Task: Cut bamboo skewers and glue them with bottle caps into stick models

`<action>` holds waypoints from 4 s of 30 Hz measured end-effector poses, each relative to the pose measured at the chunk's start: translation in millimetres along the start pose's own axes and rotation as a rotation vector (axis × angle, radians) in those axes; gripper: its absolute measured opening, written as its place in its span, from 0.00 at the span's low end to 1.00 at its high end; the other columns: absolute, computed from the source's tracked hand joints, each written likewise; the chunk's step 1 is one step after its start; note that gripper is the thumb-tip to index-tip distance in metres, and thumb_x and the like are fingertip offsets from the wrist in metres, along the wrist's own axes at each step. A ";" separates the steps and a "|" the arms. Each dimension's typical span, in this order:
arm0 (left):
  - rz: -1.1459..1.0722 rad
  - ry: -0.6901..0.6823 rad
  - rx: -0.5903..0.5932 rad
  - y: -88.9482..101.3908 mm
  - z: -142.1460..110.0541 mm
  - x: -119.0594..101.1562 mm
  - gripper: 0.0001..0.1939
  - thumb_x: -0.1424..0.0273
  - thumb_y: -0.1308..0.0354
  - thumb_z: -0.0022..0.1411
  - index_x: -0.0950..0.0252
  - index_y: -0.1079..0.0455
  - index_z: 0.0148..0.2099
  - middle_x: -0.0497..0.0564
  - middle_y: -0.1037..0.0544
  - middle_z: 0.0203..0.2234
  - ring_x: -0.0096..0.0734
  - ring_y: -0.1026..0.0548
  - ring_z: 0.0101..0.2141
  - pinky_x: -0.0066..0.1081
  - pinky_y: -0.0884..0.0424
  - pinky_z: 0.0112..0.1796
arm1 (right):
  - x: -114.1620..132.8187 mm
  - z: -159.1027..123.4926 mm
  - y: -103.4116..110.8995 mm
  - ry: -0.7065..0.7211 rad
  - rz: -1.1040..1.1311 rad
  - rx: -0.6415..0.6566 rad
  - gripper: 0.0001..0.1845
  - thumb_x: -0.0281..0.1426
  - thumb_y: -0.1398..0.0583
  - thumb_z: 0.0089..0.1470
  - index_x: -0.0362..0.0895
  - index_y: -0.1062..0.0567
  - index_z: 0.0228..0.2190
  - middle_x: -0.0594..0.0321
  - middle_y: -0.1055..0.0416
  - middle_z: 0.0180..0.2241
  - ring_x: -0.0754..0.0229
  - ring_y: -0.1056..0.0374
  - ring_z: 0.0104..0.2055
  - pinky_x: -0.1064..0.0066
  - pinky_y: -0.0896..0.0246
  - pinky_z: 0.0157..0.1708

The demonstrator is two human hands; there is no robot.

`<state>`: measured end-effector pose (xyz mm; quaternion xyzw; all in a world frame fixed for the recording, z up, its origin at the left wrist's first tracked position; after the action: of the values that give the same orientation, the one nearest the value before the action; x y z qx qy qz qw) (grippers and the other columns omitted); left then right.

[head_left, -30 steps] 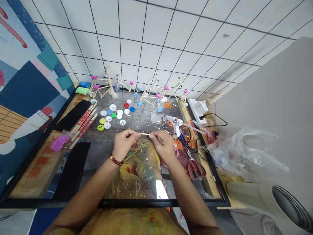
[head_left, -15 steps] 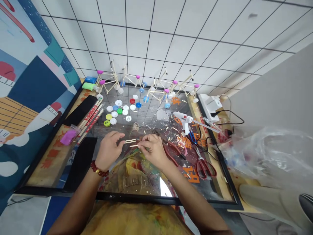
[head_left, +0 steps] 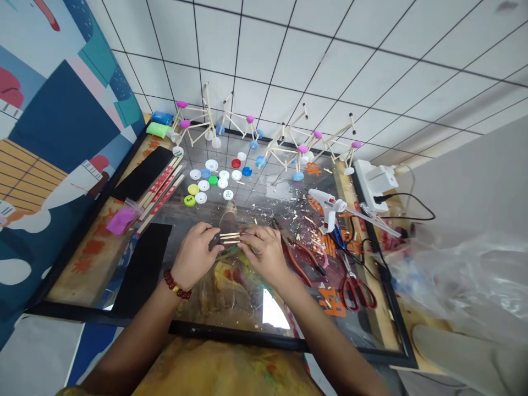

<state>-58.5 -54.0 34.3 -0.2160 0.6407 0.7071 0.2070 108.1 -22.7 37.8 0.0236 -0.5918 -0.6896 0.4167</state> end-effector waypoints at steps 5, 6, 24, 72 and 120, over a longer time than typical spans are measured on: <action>-0.025 0.001 -0.019 2.0 -1.9 -4.7 0.14 0.74 0.37 0.57 0.64 0.27 0.48 0.55 0.25 0.41 0.41 0.26 0.44 0.39 0.29 0.46 | 8.4 5.7 6.6 0.053 -0.047 0.023 0.07 0.30 0.41 0.60 0.48 0.22 0.34 0.62 0.26 0.35 0.57 0.36 0.41 0.62 0.51 0.44; -0.034 -0.006 -0.042 4.8 -3.0 -7.1 0.14 0.74 0.38 0.57 0.64 0.26 0.47 0.54 0.25 0.41 0.40 0.26 0.44 0.38 0.29 0.46 | 5.8 7.4 13.5 0.047 -0.069 -0.004 0.06 0.30 0.41 0.60 0.47 0.22 0.35 0.61 0.25 0.35 0.56 0.36 0.42 0.62 0.52 0.44; 0.707 0.310 0.077 90.2 54.0 68.7 0.17 0.72 0.50 0.59 0.75 0.22 0.42 0.68 0.21 0.39 0.53 0.23 0.42 0.39 0.30 0.39 | -3.6 -11.3 69.5 0.024 -0.136 -0.234 0.06 0.33 0.40 0.60 0.48 0.23 0.33 0.63 0.25 0.34 0.56 0.32 0.40 0.60 0.54 0.45; -0.985 0.152 0.380 -81.0 -18.8 -78.5 0.22 0.49 0.44 0.58 0.66 0.32 0.31 0.41 0.38 0.14 0.20 0.44 0.17 0.22 0.49 0.20 | -56.4 -36.0 43.8 -0.441 1.034 -0.551 0.19 0.48 0.39 0.54 0.45 0.27 0.26 0.69 0.40 0.22 0.65 0.47 0.26 0.73 0.50 0.27; -0.993 0.108 0.249 -85.0 -14.2 -71.1 0.23 0.50 0.42 0.56 0.67 0.27 0.32 0.44 0.35 0.14 0.23 0.41 0.18 0.24 0.50 0.20 | -92.3 -41.7 88.1 -0.451 1.353 -0.955 0.14 0.39 0.35 0.42 0.45 0.34 0.23 0.75 0.45 0.19 0.72 0.55 0.19 0.75 0.62 0.18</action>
<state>48.8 -61.4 4.3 -0.5040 0.5500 0.4298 0.5087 238.3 4.0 56.5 -0.6501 -0.1937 -0.4562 0.5759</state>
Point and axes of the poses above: each hand's wrist, its own z-axis towards the middle knuckle, its own y-axis out of the back of the hand, x = y × z, the point moved 8 cm from there along z, towards the middle knuckle
